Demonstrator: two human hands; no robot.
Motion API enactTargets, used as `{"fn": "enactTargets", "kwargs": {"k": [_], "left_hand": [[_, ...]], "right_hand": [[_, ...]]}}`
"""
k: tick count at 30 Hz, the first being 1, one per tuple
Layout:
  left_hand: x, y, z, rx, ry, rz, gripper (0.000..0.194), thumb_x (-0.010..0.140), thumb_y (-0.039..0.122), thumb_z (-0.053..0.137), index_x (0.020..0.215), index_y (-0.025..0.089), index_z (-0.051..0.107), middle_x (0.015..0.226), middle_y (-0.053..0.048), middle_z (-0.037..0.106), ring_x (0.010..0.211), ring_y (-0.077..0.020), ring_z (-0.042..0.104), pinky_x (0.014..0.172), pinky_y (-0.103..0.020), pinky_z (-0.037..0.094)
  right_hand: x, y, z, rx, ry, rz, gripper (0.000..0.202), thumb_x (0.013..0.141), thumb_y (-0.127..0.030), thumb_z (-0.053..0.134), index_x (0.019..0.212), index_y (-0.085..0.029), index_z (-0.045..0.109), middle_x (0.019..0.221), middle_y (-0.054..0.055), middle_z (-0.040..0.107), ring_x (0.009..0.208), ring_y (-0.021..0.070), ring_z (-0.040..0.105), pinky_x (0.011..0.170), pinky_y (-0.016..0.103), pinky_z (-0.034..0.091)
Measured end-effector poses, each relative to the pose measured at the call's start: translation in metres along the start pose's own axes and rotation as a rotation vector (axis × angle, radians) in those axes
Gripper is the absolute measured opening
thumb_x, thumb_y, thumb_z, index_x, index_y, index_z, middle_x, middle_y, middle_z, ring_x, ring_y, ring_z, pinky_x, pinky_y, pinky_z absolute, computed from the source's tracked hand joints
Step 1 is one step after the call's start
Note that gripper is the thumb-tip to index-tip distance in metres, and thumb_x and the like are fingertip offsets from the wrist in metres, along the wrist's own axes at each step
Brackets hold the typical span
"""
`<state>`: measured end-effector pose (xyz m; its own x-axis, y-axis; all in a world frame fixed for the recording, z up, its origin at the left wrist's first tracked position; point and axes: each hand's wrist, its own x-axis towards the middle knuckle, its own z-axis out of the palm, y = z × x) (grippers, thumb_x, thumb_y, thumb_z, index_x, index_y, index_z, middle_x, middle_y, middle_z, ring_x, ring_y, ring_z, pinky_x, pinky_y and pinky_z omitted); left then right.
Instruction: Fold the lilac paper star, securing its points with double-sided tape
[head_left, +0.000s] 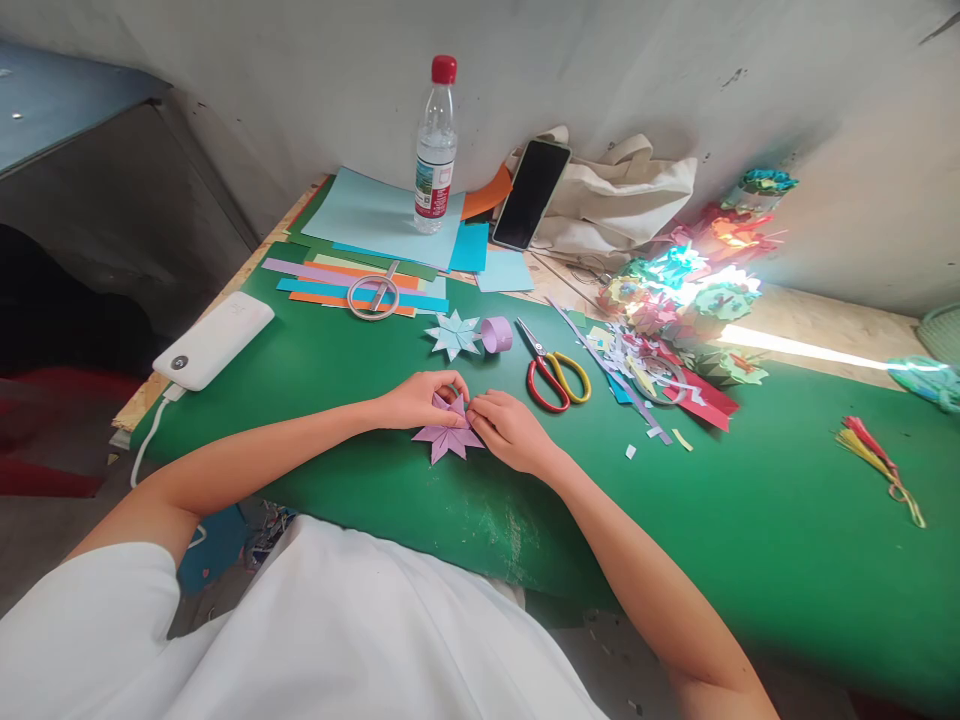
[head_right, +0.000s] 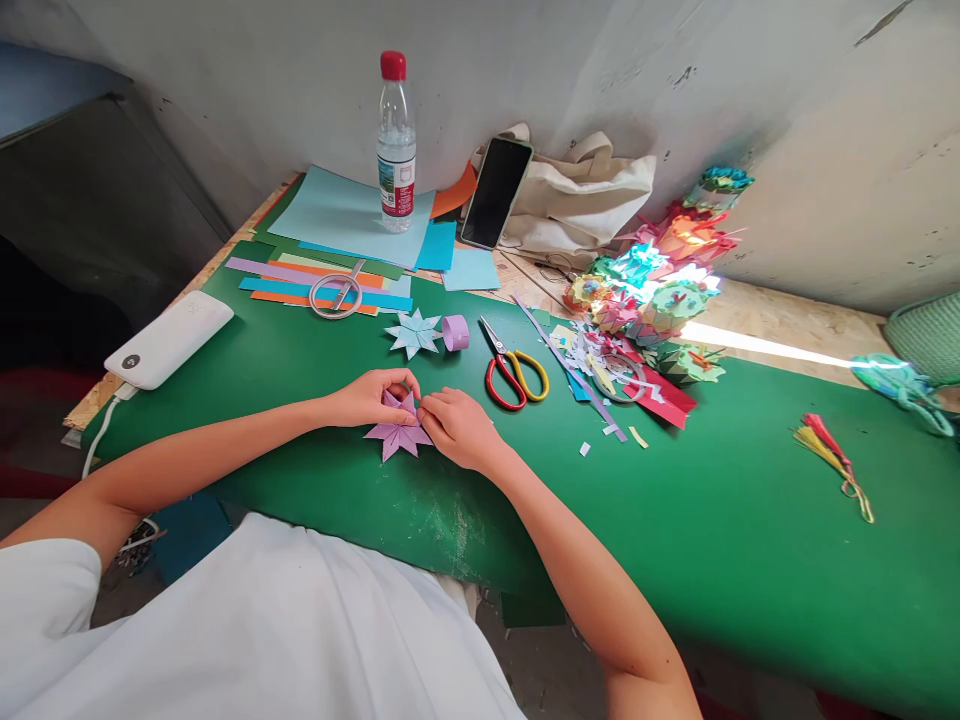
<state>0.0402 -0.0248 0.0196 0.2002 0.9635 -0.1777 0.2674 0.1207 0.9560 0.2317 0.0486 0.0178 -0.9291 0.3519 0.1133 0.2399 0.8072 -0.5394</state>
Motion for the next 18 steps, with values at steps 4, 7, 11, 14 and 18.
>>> {"fn": "enactTargets", "kwargs": {"k": [4,7,11,14,18], "left_hand": [[-0.0007,0.0015,-0.0002,0.007,-0.002,0.000,0.029,0.071,0.030,0.072,0.092,0.018,0.057,0.071,0.005,0.057,0.059,-0.0067,0.047,0.058,-0.020,0.034],[-0.0001,0.0011,0.0001,0.011,0.000,-0.001,0.029,0.070,0.029,0.073,0.092,0.018,0.057,0.071,0.005,0.057,0.061,-0.0071,0.048,0.059,-0.020,0.035],[0.0013,-0.0010,0.0009,0.008,-0.001,0.001,0.030,0.070,0.030,0.073,0.092,0.017,0.057,0.071,0.005,0.059,0.062,-0.0077,0.049,0.060,-0.020,0.036],[0.0019,-0.0027,0.0012,0.005,0.000,0.002,0.030,0.070,0.031,0.073,0.092,0.017,0.057,0.073,0.004,0.061,0.065,-0.0085,0.052,0.062,-0.020,0.037],[0.0019,-0.0042,0.0010,0.007,0.001,0.006,0.030,0.071,0.032,0.074,0.092,0.017,0.058,0.076,0.003,0.063,0.068,-0.0097,0.055,0.064,-0.021,0.039]], "right_hand": [[0.0019,-0.0071,0.0002,0.041,0.025,0.091,0.027,0.091,-0.019,0.037,0.064,-0.021,0.040,0.058,0.001,0.048,0.062,0.0157,0.039,0.062,0.029,0.028],[0.0034,-0.0098,0.0012,0.067,0.024,0.149,0.026,0.088,-0.018,0.037,0.061,-0.021,0.037,0.055,0.000,0.047,0.060,0.0156,0.038,0.061,0.030,0.027],[0.0044,-0.0100,0.0015,0.097,0.015,0.212,0.025,0.085,-0.019,0.038,0.061,-0.020,0.039,0.055,0.000,0.047,0.061,0.0159,0.039,0.061,0.029,0.027],[0.0043,-0.0103,0.0008,0.113,0.003,0.242,0.024,0.085,-0.020,0.037,0.061,-0.020,0.039,0.056,0.000,0.048,0.063,0.0164,0.040,0.061,0.029,0.027],[0.0041,-0.0109,-0.0002,0.125,-0.014,0.255,0.023,0.084,-0.021,0.037,0.061,-0.020,0.040,0.057,0.001,0.049,0.065,0.0168,0.041,0.062,0.030,0.028]]}}
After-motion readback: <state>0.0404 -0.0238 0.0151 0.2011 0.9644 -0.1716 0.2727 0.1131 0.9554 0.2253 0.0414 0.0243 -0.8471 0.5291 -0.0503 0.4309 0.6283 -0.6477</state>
